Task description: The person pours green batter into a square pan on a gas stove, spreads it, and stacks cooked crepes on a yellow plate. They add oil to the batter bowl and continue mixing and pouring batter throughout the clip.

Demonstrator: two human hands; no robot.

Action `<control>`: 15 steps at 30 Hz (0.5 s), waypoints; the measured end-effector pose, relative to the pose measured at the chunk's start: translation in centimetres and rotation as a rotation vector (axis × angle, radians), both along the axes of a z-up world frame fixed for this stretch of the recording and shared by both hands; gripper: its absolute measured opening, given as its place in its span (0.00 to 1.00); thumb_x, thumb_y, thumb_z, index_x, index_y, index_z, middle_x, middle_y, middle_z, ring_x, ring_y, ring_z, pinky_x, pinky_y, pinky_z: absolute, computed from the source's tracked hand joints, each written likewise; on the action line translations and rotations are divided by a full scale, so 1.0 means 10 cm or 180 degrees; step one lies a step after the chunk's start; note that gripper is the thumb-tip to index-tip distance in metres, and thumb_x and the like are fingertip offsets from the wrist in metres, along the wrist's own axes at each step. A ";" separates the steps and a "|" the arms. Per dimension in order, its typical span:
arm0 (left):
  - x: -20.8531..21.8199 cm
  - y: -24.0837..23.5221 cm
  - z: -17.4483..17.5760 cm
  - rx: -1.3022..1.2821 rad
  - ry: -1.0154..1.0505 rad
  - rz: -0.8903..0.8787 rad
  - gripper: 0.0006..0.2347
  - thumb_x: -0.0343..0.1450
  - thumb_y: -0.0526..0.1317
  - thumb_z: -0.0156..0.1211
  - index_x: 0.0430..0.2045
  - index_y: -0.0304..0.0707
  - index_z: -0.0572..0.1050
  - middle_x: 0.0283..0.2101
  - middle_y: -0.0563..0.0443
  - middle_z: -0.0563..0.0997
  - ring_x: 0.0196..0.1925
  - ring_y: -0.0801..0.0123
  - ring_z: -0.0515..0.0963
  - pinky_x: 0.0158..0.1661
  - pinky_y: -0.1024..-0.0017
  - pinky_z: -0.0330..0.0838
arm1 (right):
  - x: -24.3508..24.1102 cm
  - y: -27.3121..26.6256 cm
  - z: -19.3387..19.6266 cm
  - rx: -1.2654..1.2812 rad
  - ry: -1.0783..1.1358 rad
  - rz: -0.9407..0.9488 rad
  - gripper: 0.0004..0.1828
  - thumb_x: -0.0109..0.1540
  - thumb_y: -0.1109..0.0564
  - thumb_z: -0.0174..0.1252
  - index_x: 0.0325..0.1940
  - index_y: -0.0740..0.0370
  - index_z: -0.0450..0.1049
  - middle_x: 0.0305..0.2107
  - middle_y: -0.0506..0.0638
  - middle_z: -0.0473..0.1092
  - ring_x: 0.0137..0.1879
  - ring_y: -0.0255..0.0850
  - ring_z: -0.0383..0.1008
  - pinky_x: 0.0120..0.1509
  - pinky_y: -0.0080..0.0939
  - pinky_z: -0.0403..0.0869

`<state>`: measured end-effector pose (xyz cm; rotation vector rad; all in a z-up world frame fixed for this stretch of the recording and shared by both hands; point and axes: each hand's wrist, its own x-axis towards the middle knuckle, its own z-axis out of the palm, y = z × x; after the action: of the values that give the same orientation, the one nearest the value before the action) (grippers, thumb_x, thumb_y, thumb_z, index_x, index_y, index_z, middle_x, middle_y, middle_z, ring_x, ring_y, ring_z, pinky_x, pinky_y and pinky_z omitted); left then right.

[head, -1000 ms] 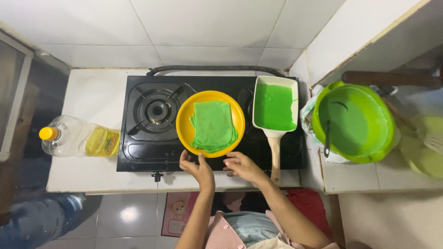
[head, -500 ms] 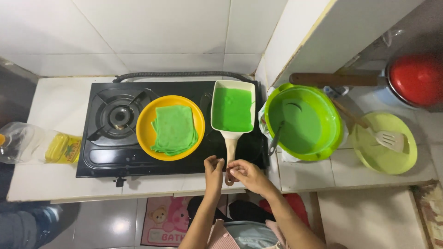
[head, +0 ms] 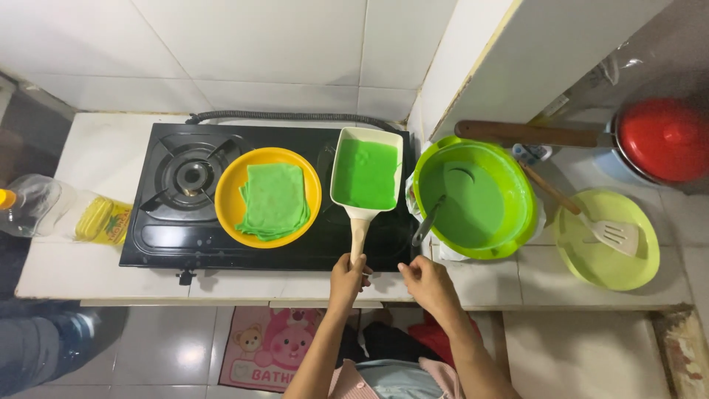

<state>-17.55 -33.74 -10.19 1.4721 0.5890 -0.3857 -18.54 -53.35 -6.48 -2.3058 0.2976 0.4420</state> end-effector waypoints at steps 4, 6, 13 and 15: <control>0.01 -0.01 -0.32 -0.0204 -0.0090 0.0020 0.13 0.74 0.40 0.57 0.41 0.23 0.77 0.19 0.44 0.78 0.15 0.67 0.77 0.15 0.75 0.69 | 0.02 -0.03 0.14 -0.0929 0.0154 -0.0176 0.22 0.63 0.33 0.59 0.35 0.53 0.77 0.29 0.50 0.80 0.43 0.49 0.84 0.45 0.52 0.81; -0.03 -0.03 -0.17 -0.0078 -0.0106 0.0014 0.11 0.76 0.38 0.51 0.39 0.23 0.76 0.19 0.52 0.72 0.16 0.74 0.70 0.18 0.80 0.63 | 0.04 -0.02 0.28 -0.1179 -0.0109 -0.0555 0.25 0.62 0.30 0.59 0.33 0.52 0.72 0.29 0.50 0.78 0.44 0.52 0.82 0.49 0.55 0.79; -0.19 -0.23 -0.36 -0.0288 -0.0257 0.0164 0.10 0.77 0.39 0.48 0.33 0.30 0.74 0.17 0.55 0.68 0.15 0.75 0.68 0.18 0.79 0.63 | 0.09 0.15 0.05 -0.1093 -0.1458 -0.1230 0.29 0.56 0.50 0.72 0.52 0.52 0.60 0.33 0.45 0.67 0.38 0.50 0.77 0.43 0.61 0.80; -0.21 -0.25 -0.32 -0.0387 -0.0280 0.0141 0.09 0.78 0.39 0.48 0.34 0.31 0.73 0.17 0.56 0.67 0.15 0.75 0.68 0.19 0.79 0.63 | 0.14 0.18 0.16 -0.1290 -0.1786 -0.0988 0.29 0.58 0.53 0.70 0.60 0.50 0.66 0.41 0.46 0.65 0.39 0.49 0.77 0.40 0.58 0.81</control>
<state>-19.64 -36.22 -13.39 1.3505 0.5182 -0.3153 -17.16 -51.53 -4.92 -2.5920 0.4827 -0.4584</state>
